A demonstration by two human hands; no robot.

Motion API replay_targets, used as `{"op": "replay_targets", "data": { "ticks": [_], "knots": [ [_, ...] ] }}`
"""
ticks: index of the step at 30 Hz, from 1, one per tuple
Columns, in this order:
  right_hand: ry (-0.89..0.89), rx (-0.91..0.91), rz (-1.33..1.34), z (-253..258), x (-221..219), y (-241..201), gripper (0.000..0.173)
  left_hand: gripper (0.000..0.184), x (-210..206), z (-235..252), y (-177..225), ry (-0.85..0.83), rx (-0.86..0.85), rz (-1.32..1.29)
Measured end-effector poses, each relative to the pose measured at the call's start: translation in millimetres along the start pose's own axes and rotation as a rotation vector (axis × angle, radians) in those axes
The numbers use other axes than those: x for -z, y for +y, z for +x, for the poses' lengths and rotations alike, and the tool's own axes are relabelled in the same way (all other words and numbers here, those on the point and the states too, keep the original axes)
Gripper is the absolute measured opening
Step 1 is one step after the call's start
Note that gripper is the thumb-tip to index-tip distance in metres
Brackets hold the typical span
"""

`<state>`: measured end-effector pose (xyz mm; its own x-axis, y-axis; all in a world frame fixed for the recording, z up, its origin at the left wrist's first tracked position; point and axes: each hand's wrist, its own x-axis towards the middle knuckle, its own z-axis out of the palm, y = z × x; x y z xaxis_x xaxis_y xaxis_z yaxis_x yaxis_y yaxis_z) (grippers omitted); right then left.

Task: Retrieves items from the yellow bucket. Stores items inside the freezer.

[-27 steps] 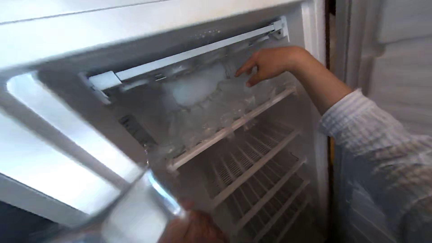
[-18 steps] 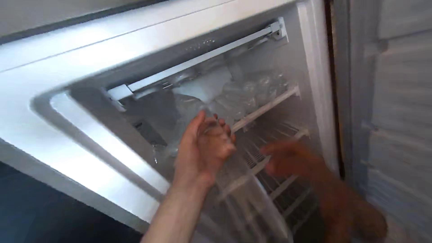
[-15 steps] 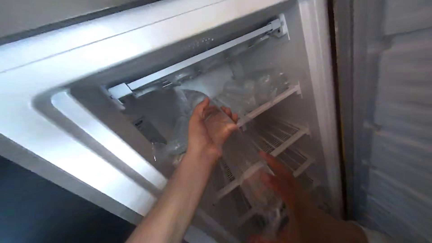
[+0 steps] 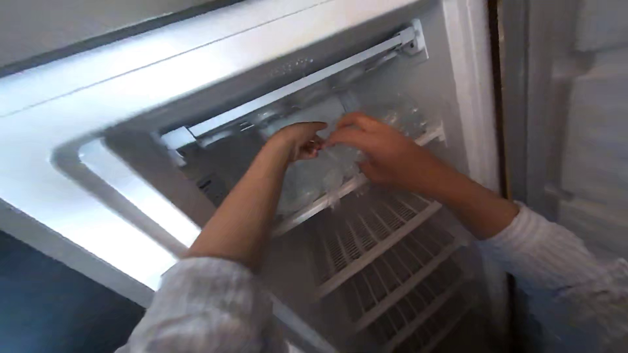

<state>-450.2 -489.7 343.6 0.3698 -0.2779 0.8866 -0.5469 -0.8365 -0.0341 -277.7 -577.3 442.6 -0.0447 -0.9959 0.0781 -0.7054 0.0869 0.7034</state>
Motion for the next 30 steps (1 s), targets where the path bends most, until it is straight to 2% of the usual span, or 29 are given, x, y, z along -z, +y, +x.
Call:
{"op": "replay_targets", "data": {
  "ticks": [2, 5, 7, 9, 11, 12, 13, 16, 19, 21, 26, 30],
  "knots": [
    [-0.064, 0.026, -0.144, 14, -13, 13, 0.057, 0.042, -2, 14, 9, -0.014, 0.018, 0.1],
    [-0.117, 0.021, -0.4, 17, -24, 26, 0.079, 0.039, -10, 37, 8, 0.011, 0.033, 0.245],
    [-0.089, -0.074, -0.435, 3, -22, 25, 0.087, 0.046, -15, 48, 3, -0.021, 0.001, 0.27],
    [0.058, -0.179, -0.365, -25, -18, 18, 0.069, 0.047, -23, 56, -1, 0.005, -0.05, 0.323],
    [0.331, -0.174, -0.382, -58, -31, 17, 0.037, 0.04, -28, 63, 0, 0.036, -0.048, 0.332],
    [0.453, -0.161, -0.408, -73, -41, 17, 0.025, 0.035, -28, 68, 1, 0.047, -0.036, 0.325],
    [0.521, -0.161, -0.411, -84, -50, 15, 0.021, 0.032, -28, 74, 0, 0.062, -0.033, 0.31],
    [0.572, -0.18, -0.406, -94, -70, 7, 0.025, 0.035, -26, 85, 0, 0.08, -0.029, 0.268],
    [0.637, -0.177, -0.46, -67, -80, 11, 0.036, 0.058, -26, 84, 4, 0.056, -0.013, 0.204],
    [0.595, -0.182, -0.519, -45, -79, 18, 0.041, 0.06, -28, 71, 6, 0.077, 0.004, 0.217],
    [0.609, -0.119, -0.61, -18, -80, 34, 0.033, 0.05, -17, 66, -1, 0.045, 0.011, 0.105],
    [0.339, -0.239, -0.582, -12, -83, 25, 0.051, 0.043, -14, 60, -4, 0.013, 0.005, 0.141]
  ]
}}
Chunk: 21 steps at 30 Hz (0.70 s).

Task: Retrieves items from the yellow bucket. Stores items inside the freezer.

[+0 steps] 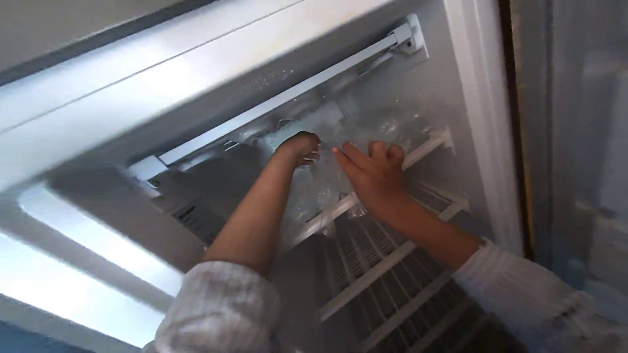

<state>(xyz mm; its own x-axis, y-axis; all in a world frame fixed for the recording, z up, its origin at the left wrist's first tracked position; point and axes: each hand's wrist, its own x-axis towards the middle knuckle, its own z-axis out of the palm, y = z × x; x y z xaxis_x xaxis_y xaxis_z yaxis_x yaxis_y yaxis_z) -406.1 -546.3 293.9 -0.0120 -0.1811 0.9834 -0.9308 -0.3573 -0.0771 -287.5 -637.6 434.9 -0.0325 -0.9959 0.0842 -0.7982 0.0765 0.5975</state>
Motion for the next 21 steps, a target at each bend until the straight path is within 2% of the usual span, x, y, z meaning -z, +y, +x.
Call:
{"op": "replay_targets", "data": {
  "ticks": [2, 4, 7, 9, 12, 13, 15, 18, 21],
  "knots": [
    [-0.089, -0.035, 0.047, 1, 7, -3, 0.052, 0.044, -2, 1, -5, 0.008, -0.04, 0.059],
    [-0.104, -0.045, 0.135, -12, 20, -4, 0.043, 0.045, -3, 3, -8, 0.012, -0.062, 0.09],
    [0.202, -0.045, 0.212, -55, 30, -1, 0.033, 0.043, 1, 0, -7, 0.01, -0.067, 0.163],
    [0.315, -0.1, 0.289, -74, 41, 6, 0.029, 0.044, 4, -9, -6, 0.037, -0.105, 0.197],
    [0.404, -0.166, 0.305, -55, 53, 34, 0.023, 0.054, 2, -33, 0, 0.032, -0.179, 0.129],
    [0.362, -0.182, 0.284, -39, 58, 47, 0.026, 0.059, -1, -39, 1, -0.002, -0.21, 0.13],
    [0.149, -0.209, 0.206, -4, 65, 70, 0.034, 0.067, -8, -42, -4, -0.066, -0.249, 0.138],
    [-0.142, -0.154, 0.111, 31, 51, 94, 0.045, 0.067, -14, -32, -14, -0.099, -0.284, 0.066],
    [-0.279, -0.061, 0.036, 43, 38, 99, 0.041, 0.066, -14, -31, -20, -0.095, -0.294, 0.015]
  ]
}}
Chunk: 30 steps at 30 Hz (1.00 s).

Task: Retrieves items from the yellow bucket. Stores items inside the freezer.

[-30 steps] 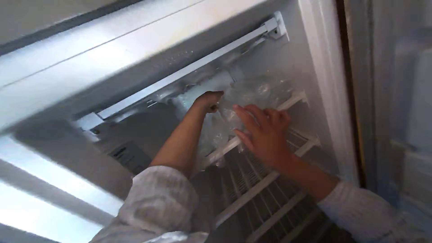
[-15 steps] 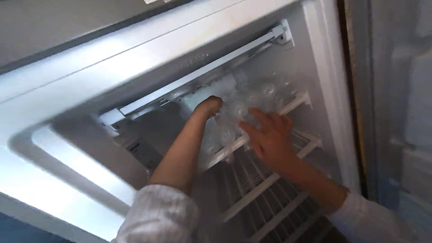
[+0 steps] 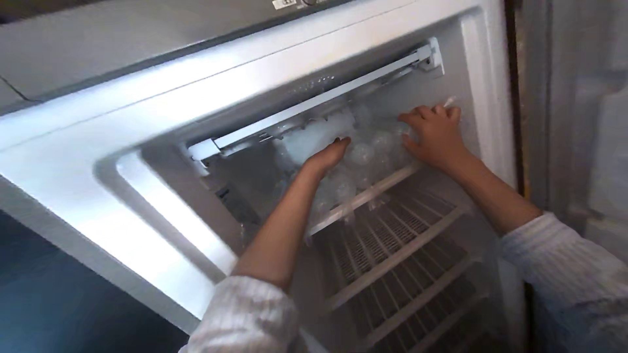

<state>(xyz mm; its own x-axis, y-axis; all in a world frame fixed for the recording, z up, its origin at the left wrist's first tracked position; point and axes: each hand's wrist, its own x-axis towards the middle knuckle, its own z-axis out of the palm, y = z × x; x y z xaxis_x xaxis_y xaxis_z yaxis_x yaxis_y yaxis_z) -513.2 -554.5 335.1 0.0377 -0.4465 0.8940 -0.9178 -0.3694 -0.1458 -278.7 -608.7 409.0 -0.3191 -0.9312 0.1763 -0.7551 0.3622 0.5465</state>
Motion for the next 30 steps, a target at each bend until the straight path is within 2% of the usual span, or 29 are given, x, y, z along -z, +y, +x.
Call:
{"op": "replay_targets", "data": {
  "ticks": [4, 10, 15, 20, 23, 26, 28, 30],
  "knots": [
    [-0.183, 0.032, -0.076, 5, 10, -6, 0.064, 0.064, 0, 1, 1, -0.009, -0.004, 0.009],
    [-0.087, 0.003, 0.043, 6, 6, -9, 0.041, 0.06, 4, 1, 5, -0.012, 0.002, 0.06],
    [0.093, 0.199, 0.015, -4, -6, -4, 0.035, 0.057, 1, -1, 13, 0.016, 0.034, 0.054],
    [0.045, 0.342, 0.029, 4, -4, 8, 0.038, 0.061, 3, -2, 12, 0.039, 0.08, 0.029],
    [-0.035, 0.34, 0.015, 6, -5, 8, 0.038, 0.06, 2, -1, 10, 0.046, 0.056, 0.03],
    [-0.065, 0.285, 0.063, -1, 5, 10, 0.046, 0.061, 2, 0, 9, 0.064, 0.1, -0.006],
    [0.031, 0.212, 0.131, -10, 16, 6, 0.042, 0.061, 4, 5, 5, 0.068, 0.134, -0.01],
    [0.239, 0.17, 0.14, -23, 19, -11, 0.026, 0.06, 7, 14, 0, 0.081, 0.162, -0.008]
  ]
}}
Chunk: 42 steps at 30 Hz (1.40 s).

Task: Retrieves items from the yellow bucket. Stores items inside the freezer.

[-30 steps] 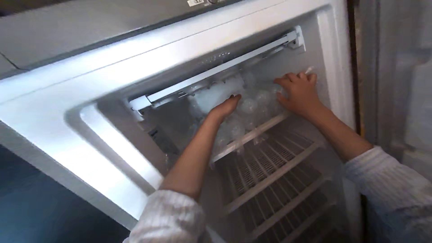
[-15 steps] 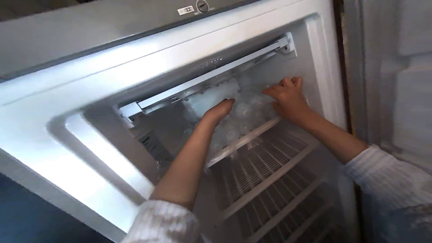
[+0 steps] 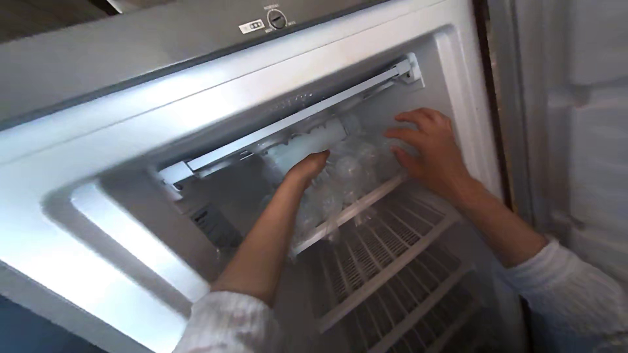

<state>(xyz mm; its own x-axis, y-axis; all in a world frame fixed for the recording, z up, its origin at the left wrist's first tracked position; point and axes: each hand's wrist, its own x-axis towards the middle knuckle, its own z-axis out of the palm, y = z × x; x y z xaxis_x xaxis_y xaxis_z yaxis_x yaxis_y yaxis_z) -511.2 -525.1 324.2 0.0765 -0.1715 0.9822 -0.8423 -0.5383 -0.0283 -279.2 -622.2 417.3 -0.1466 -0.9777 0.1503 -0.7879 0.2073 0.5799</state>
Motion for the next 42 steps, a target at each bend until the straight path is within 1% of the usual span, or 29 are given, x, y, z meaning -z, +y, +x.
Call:
{"op": "replay_targets", "data": {
  "ticks": [1, 2, 3, 5, 6, 9, 11, 12, 13, 14, 15, 17, 20, 22, 25, 27, 29, 31, 32, 33, 34, 36, 37, 38, 40, 41, 42],
  "knots": [
    [0.092, 0.026, -0.028, -4, -6, -14, 0.027, 0.057, 1, 4, -1, 0.021, 0.012, -0.006],
    [0.139, 0.058, -0.053, -8, -15, -28, 0.032, 0.053, 3, 8, -3, 0.038, 0.022, -0.008],
    [0.14, 0.078, -0.081, -12, -25, -41, 0.038, 0.049, 6, 12, -4, 0.05, 0.037, 0.001],
    [0.072, 0.088, -0.148, -14, -44, -56, 0.046, 0.043, 13, 22, -9, 0.093, 0.061, 0.048],
    [0.022, 0.08, -0.172, -13, -50, -59, 0.045, 0.041, 16, 24, -11, 0.112, 0.06, 0.066],
    [-0.065, 0.034, -0.169, -11, -54, -60, 0.028, 0.045, 22, 25, -17, 0.15, 0.036, 0.029],
    [-0.063, 0.021, -0.151, -9, -55, -58, 0.026, 0.052, 22, 25, -19, 0.112, 0.018, -0.044],
    [-0.064, 0.018, -0.149, -8, -57, -57, 0.029, 0.054, 22, 25, -18, 0.083, 0.017, -0.068],
    [-0.049, 0.012, -0.154, -6, -58, -57, 0.036, 0.055, 21, 25, -16, 0.065, 0.019, -0.073],
    [-0.044, 0.003, -0.169, -4, -59, -59, 0.043, 0.054, 20, 27, -15, 0.058, 0.027, -0.057],
    [-0.05, -0.005, -0.189, -2, -60, -61, 0.045, 0.05, 20, 28, -12, 0.061, 0.041, -0.024],
    [-0.073, -0.013, -0.222, 3, -61, -66, 0.039, 0.043, 22, 28, -10, 0.062, 0.07, 0.045],
    [-0.072, 0.012, -0.23, 6, -64, -68, 0.032, 0.043, 27, 29, -11, 0.031, 0.05, 0.071],
    [-0.065, 0.029, -0.214, 6, -65, -66, 0.03, 0.045, 24, 28, -10, -0.001, -0.006, 0.065],
    [0.011, 0.036, -0.159, 5, -71, -62, 0.026, 0.044, 19, 28, -4, -0.007, -0.099, 0.116],
    [0.074, 0.036, -0.123, 6, -75, -61, 0.021, 0.046, 18, 28, 1, -0.016, -0.098, 0.15],
    [0.079, 0.019, -0.086, 7, -73, -63, 0.023, 0.049, 16, 28, 6, -0.038, -0.079, 0.182],
    [0.057, -0.02, -0.051, -1, -60, -67, 0.032, 0.053, 15, 24, 11, -0.06, -0.04, 0.174],
    [0.08, -0.026, -0.047, -13, -52, -70, 0.035, 0.054, 14, 21, 13, -0.062, -0.026, 0.162],
    [0.131, -0.026, -0.047, -28, -45, -73, 0.037, 0.055, 14, 17, 16, -0.058, -0.031, 0.169],
    [0.203, -0.035, -0.039, -46, -40, -76, 0.034, 0.054, 14, 10, 20, -0.054, -0.06, 0.21],
    [0.301, -0.09, 0.024, -85, -31, -81, 0.025, 0.048, 16, -8, 29, -0.082, -0.173, 0.413],
    [0.324, -0.119, 0.066, -105, -26, -84, 0.023, 0.045, 15, -24, 34, -0.086, -0.226, 0.51],
    [0.33, -0.148, 0.102, -124, -24, -88, 0.022, 0.043, 12, -48, 38, -0.055, -0.241, 0.524],
    [0.313, -0.21, 0.16, -160, -23, -99, 0.021, 0.045, -1, -107, 34, 0.126, -0.231, 0.419],
    [0.291, -0.249, 0.191, -176, -23, -106, 0.02, 0.044, -9, -137, 24, 0.237, -0.278, 0.39],
    [0.265, -0.289, 0.231, -192, -23, -113, 0.019, 0.044, -18, -165, 9, 0.338, -0.364, 0.374]
  ]
}}
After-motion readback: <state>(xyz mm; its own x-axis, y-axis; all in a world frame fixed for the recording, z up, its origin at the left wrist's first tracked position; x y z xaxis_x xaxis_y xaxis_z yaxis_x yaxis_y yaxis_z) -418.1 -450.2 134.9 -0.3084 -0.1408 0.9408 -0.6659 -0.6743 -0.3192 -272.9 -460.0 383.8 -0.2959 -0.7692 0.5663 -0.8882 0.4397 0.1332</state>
